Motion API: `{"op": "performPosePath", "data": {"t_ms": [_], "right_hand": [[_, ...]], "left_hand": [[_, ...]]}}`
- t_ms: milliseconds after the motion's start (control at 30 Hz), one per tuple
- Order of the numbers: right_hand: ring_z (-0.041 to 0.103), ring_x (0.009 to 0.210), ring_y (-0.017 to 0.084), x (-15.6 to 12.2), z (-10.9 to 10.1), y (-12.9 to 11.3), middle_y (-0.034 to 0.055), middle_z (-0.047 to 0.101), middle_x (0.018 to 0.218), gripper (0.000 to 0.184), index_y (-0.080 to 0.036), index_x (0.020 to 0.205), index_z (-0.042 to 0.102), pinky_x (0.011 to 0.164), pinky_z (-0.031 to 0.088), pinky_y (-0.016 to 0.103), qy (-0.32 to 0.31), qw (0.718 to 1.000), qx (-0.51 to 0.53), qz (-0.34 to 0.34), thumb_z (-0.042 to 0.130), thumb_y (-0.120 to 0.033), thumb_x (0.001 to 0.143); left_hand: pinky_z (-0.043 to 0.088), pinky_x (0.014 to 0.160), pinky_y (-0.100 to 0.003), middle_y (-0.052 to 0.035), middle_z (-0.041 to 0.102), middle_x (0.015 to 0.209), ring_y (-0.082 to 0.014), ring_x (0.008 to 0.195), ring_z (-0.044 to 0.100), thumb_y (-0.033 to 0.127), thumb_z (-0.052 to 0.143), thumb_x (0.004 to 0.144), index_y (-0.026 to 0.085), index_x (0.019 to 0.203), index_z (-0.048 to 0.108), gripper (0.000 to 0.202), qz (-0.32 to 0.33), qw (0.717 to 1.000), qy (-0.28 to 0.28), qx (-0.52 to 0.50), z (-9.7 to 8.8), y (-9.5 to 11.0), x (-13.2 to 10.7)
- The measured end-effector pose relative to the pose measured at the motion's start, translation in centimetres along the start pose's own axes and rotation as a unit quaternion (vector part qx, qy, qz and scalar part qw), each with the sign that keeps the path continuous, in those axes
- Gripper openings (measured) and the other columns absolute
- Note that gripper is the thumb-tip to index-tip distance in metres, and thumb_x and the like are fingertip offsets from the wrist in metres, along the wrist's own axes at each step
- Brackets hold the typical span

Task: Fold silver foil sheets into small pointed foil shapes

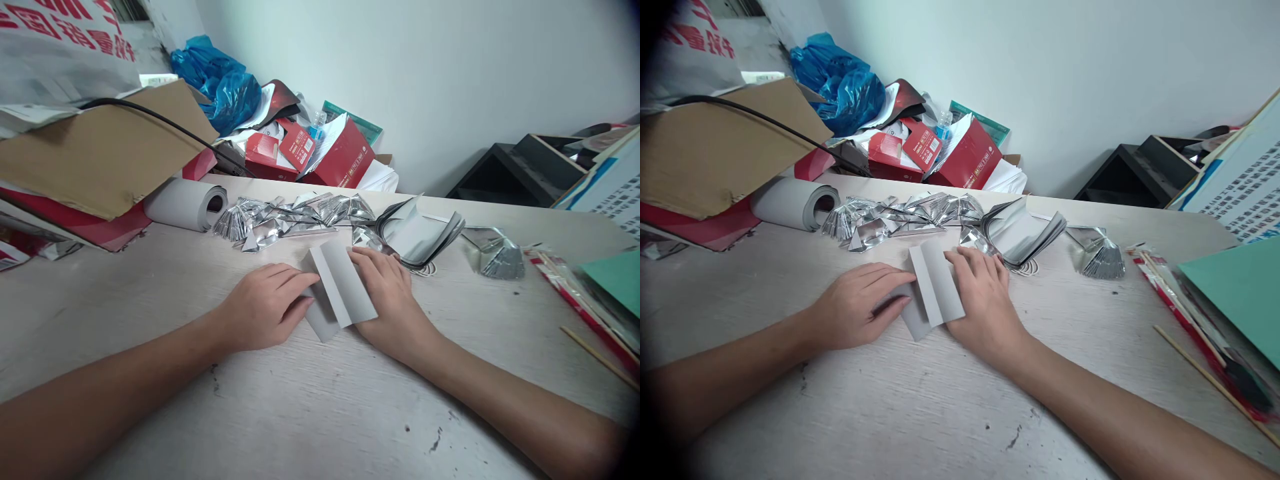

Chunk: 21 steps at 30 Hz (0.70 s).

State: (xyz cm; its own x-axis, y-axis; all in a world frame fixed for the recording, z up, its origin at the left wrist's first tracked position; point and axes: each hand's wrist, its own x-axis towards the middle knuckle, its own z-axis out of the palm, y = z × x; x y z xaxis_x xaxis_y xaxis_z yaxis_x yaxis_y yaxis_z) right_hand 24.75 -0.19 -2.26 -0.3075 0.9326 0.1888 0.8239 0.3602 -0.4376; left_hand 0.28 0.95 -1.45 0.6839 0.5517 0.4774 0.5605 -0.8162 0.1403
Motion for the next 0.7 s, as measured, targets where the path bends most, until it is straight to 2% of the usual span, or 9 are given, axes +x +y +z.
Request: {"op": "performPosePath", "data": {"t_ms": [133,233,333,400,467,500,567,633,700], "right_hand": [[0.047,0.145,0.033,0.11,0.06,0.07,0.0095,0.053,0.153,0.054,-0.028,0.133,0.061,0.122,0.027,0.072,0.015,1.0,0.021,-0.007,0.057,-0.02,0.08],[0.054,0.141,0.029,0.33,-0.07,0.13,0.0041,0.062,0.144,0.036,-0.028,0.107,0.073,0.124,0.026,0.072,0.017,0.997,0.071,-0.02,0.056,-0.014,0.079],[0.059,0.137,0.026,0.46,-0.26,0.17,0.0006,0.068,0.136,0.022,-0.024,0.083,0.073,0.127,0.025,0.071,-0.017,0.992,0.112,-0.055,0.055,-0.012,0.079],[0.058,0.14,0.027,0.47,-0.34,0.16,0.0,0.071,0.132,0.022,-0.023,0.079,0.072,0.129,0.021,0.072,-0.026,0.99,0.122,-0.069,0.054,-0.011,0.079],[0.052,0.146,0.029,0.45,-0.4,0.1,0.0,0.071,0.13,0.025,-0.025,0.084,0.074,0.129,0.015,0.074,-0.012,0.99,0.126,-0.064,0.054,-0.011,0.079],[0.052,0.146,0.03,0.43,-0.44,0.04,0.0002,0.071,0.13,0.028,-0.026,0.089,0.075,0.129,0.016,0.074,-0.002,0.989,0.135,-0.054,0.054,-0.011,0.079],[0.061,0.135,0.028,0.38,-0.57,-0.11,0.0017,0.072,0.127,0.036,-0.03,0.109,0.074,0.124,0.034,0.068,0.02,0.982,0.186,-0.008,0.055,-0.014,0.083],[0.07,0.109,0.021,0.3,-0.74,-0.26,0.0035,0.074,0.116,0.039,-0.032,0.129,0.065,0.103,0.056,0.051,0.039,0.957,0.282,0.058,0.053,-0.026,0.092],[0.069,0.089,0.017,0.21,-0.91,-0.4,0.0036,0.073,0.102,0.041,-0.031,0.138,0.056,0.081,0.06,0.036,0.053,0.916,0.384,0.106,0.047,-0.042,0.099]], "left_hand": [[0.059,0.082,-0.039,-0.0083,0.074,0.109,-0.0221,0.096,0.069,0.019,0.059,0.097,0.014,0.127,0.062,0.031,0.002,1.0,-0.006,0.016,0.03,0.01,-0.01],[0.06,0.082,-0.038,-0.0087,0.073,0.111,-0.0219,0.097,0.07,0.018,0.06,0.097,0.014,0.126,0.062,0.03,-0.007,1.0,-0.005,0.017,-0.02,-0.02,-0.03],[0.06,0.084,-0.037,-0.0091,0.073,0.113,-0.022,0.101,0.07,0.019,0.061,0.096,0.015,0.123,0.062,0.027,-0.019,1.0,0.003,0.013,-0.02,-0.02,-0.05],[0.06,0.085,-0.036,-0.0093,0.072,0.115,-0.0217,0.104,0.07,0.02,0.061,0.096,0.015,0.123,0.061,0.027,-0.027,1.0,0.008,0.009,0.0,-0.01,-0.07],[0.06,0.085,-0.036,-0.009,0.072,0.116,-0.0214,0.105,0.07,0.02,0.061,0.096,0.016,0.123,0.061,0.027,-0.029,1.0,0.01,0.008,0.04,-0.02,-0.09],[0.06,0.085,-0.036,-0.0088,0.072,0.116,-0.0215,0.105,0.07,0.021,0.062,0.096,0.016,0.123,0.062,0.027,-0.028,1.0,0.01,0.01,0.06,-0.03,-0.1],[0.06,0.085,-0.037,-0.0084,0.072,0.116,-0.0217,0.104,0.07,0.021,0.062,0.096,0.016,0.122,0.063,0.026,-0.024,1.0,0.008,0.016,0.09,-0.06,-0.11],[0.06,0.085,-0.037,-0.0082,0.072,0.115,-0.0217,0.103,0.07,0.021,0.062,0.096,0.016,0.121,0.065,0.025,-0.021,1.0,0.002,0.017,0.1,-0.11,-0.11],[0.06,0.087,-0.038,-0.0083,0.072,0.116,-0.0217,0.103,0.07,0.021,0.061,0.097,0.017,0.121,0.066,0.025,-0.021,1.0,-0.003,0.013,0.1,-0.14,-0.1]]}}
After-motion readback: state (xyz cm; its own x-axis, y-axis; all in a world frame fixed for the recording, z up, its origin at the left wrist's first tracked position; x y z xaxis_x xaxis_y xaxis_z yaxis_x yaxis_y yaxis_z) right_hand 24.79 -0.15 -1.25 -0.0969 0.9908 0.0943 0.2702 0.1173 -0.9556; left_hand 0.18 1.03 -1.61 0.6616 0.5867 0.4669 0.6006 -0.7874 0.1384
